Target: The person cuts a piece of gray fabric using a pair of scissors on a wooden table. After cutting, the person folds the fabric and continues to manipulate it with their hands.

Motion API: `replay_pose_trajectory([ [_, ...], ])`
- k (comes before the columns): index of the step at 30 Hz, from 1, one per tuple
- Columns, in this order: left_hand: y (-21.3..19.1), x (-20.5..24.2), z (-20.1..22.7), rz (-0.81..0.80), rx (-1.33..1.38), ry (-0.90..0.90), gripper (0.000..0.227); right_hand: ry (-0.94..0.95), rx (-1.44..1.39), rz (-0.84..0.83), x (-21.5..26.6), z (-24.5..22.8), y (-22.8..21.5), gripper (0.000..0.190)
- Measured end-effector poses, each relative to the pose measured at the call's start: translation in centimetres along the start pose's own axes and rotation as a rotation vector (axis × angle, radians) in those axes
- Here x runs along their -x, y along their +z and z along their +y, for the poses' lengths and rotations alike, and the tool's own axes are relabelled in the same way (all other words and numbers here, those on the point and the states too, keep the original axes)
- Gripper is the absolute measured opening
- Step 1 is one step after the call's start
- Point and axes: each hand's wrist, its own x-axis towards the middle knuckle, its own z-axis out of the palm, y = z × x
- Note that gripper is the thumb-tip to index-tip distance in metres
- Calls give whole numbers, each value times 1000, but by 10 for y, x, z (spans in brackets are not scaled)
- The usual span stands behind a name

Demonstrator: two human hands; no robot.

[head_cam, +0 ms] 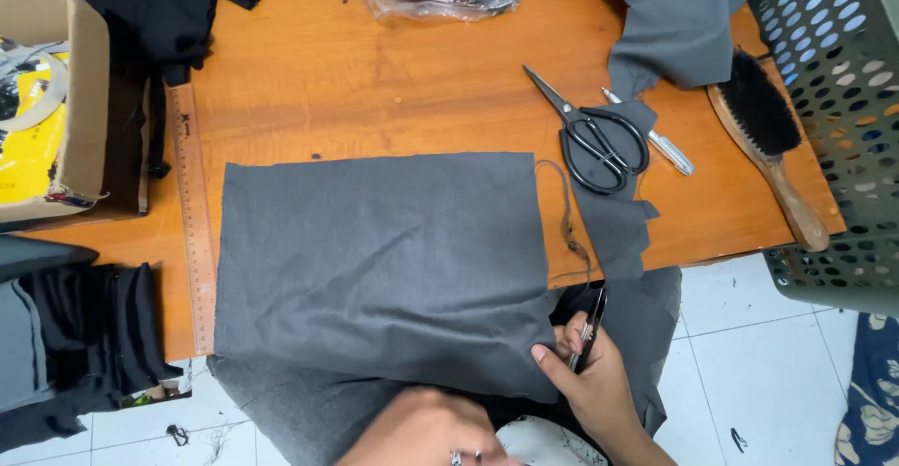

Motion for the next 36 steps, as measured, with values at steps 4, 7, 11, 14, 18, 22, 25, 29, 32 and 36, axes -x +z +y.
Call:
replay_pose_trajectory([
  [4,-40,-32,-23,462,-503,-18,37,32,-68,-15,-1,8,1,33],
  [7,-48,-34,-68,414,-973,-262,54,51,40,20,-4,8,2,34],
  [11,-63,-30,-79,501,-999,-406,57,131,-11,44,-8,19,6,36],
  [14,-73,-28,-85,529,-987,-477,57,121,-49,33,-11,23,13,35],
  [18,-85,-25,-91,595,-996,-501,55,70,-100,17,-14,30,21,34],
  [22,-90,-26,-94,599,-1009,-495,56,83,-51,14,-1,19,22,28],
  [25,-92,-26,-94,562,-996,-516,56,-181,-60,-47,4,17,16,29],
  [29,-96,-27,-94,486,-947,-577,57,-629,-584,-453,7,-7,6,22],
  [32,-97,-31,-98,437,-911,-619,57,-565,-556,-404,28,-27,-4,21],
  [36,-98,-34,-101,463,-935,-592,57,-516,-530,-341,50,-52,-19,21],
])
